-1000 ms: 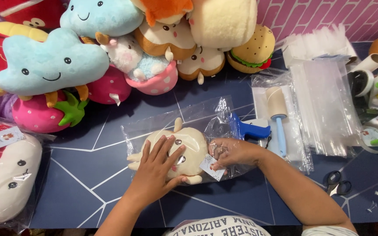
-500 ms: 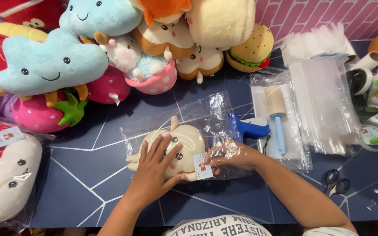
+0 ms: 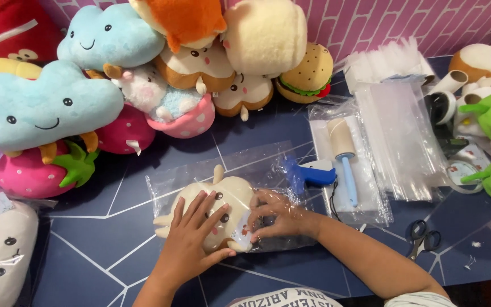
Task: Cleaning a plush toy with a lint roller, attaching a tag using a tagging gun, and packaging it in a plastic bag.
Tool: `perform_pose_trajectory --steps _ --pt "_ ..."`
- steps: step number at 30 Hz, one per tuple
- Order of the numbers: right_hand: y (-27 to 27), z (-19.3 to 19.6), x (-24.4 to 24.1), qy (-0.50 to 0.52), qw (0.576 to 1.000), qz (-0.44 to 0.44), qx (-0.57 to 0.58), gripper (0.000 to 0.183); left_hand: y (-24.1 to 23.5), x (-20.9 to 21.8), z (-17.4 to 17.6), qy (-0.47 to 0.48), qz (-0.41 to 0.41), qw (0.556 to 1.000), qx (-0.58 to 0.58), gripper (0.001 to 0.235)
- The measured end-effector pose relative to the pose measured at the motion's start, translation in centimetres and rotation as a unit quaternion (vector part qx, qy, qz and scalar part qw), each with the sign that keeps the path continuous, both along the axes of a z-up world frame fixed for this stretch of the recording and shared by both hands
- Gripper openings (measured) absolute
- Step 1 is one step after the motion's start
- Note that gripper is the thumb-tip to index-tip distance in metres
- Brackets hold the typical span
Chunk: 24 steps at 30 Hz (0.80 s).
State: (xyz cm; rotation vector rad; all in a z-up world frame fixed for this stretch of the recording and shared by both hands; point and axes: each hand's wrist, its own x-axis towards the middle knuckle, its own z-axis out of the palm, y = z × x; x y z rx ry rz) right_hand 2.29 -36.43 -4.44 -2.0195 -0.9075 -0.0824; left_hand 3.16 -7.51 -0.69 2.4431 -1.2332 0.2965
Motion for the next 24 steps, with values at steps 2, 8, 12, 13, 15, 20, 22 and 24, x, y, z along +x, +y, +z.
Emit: perform_pose_trajectory --steps 2,8,12,13,15,20,22,24 --pt "-0.3 0.2 0.1 -0.044 0.999 0.020 -0.009 0.028 0.2 0.2 0.2 0.003 -0.004 1.000 -0.001 0.093" --pt "0.6 -0.9 0.4 -0.151 0.988 -0.027 -0.012 0.025 0.0 -0.1 0.3 -0.006 -0.007 1.000 -0.010 0.092" --pt "2.1 -0.6 0.5 -0.177 0.982 -0.065 0.029 0.025 -0.3 -0.6 0.2 -0.026 -0.006 1.000 -0.010 0.096" --pt "1.9 -0.3 0.5 -0.177 0.982 -0.065 0.029 0.025 -0.5 -0.8 0.2 -0.025 -0.006 1.000 -0.010 0.096" --pt "1.5 0.3 0.5 -0.155 0.987 -0.024 0.019 0.025 -0.7 -1.1 0.2 -0.147 0.027 0.988 0.028 0.072" --pt "-3.8 2.7 -0.1 0.097 0.995 0.013 -0.004 0.027 -0.6 -1.0 -1.2 -0.095 0.031 0.992 0.079 0.069" --pt "-6.2 4.2 -2.0 0.231 0.971 -0.049 -0.045 0.030 -0.5 -1.0 -1.3 -0.079 0.053 0.990 0.102 0.073" --pt "-8.4 5.4 -5.1 0.204 0.904 -0.375 -0.013 0.036 -0.5 -1.2 -1.0 -0.032 0.067 0.987 0.145 0.086"
